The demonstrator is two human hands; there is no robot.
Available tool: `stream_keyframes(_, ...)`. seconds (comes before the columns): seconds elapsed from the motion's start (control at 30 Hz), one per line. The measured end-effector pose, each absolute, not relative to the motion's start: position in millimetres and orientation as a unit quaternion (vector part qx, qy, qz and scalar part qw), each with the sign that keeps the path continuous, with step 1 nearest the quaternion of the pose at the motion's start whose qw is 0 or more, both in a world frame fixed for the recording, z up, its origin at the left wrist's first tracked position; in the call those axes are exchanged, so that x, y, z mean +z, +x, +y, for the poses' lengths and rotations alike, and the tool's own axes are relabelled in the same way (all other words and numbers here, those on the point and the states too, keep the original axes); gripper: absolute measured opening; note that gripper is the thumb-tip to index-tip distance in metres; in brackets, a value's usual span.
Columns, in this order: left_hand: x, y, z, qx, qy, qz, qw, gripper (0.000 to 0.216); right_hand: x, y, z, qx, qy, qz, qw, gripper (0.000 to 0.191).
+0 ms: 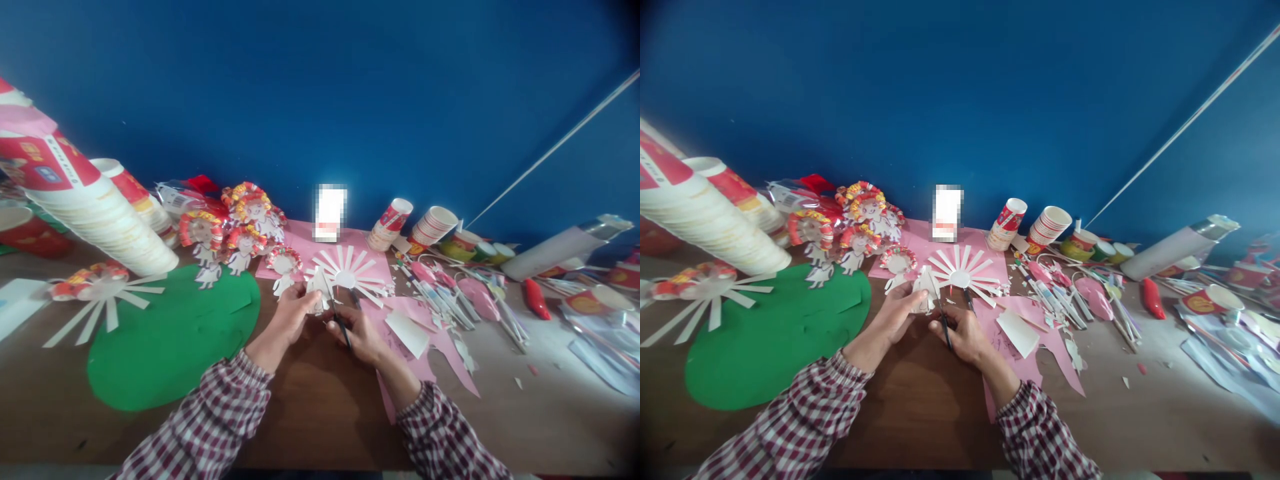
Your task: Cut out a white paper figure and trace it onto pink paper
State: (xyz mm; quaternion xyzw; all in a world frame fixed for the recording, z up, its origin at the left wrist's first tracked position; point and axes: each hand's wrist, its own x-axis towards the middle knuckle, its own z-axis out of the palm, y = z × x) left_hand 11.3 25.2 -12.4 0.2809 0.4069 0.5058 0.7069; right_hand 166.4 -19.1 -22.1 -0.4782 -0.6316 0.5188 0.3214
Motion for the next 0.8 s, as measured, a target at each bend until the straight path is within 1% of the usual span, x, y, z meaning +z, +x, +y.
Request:
stream_keyframes(0.4, -12.5, 13.9, 22.1, 0.509, 0.266, 0.389, 0.72, 0.027, -25.4, 164.5, -19.6, 0.516, -0.488, -0.623, 0.328, 0.03)
stream_keyframes(0.57, -12.8, 13.7, 21.7, 0.512, 0.269, 0.401, 0.71, 0.024, -25.9, 164.6, -19.6, 0.5, -0.502, -0.627, 0.323, 0.031)
stream_keyframes(0.8, -13.7, 13.7, 22.5, 0.512, 0.273, 0.396, 0.711, 0.027, -27.2, 164.3, -19.6, 0.492, -0.509, -0.629, 0.322, 0.031)
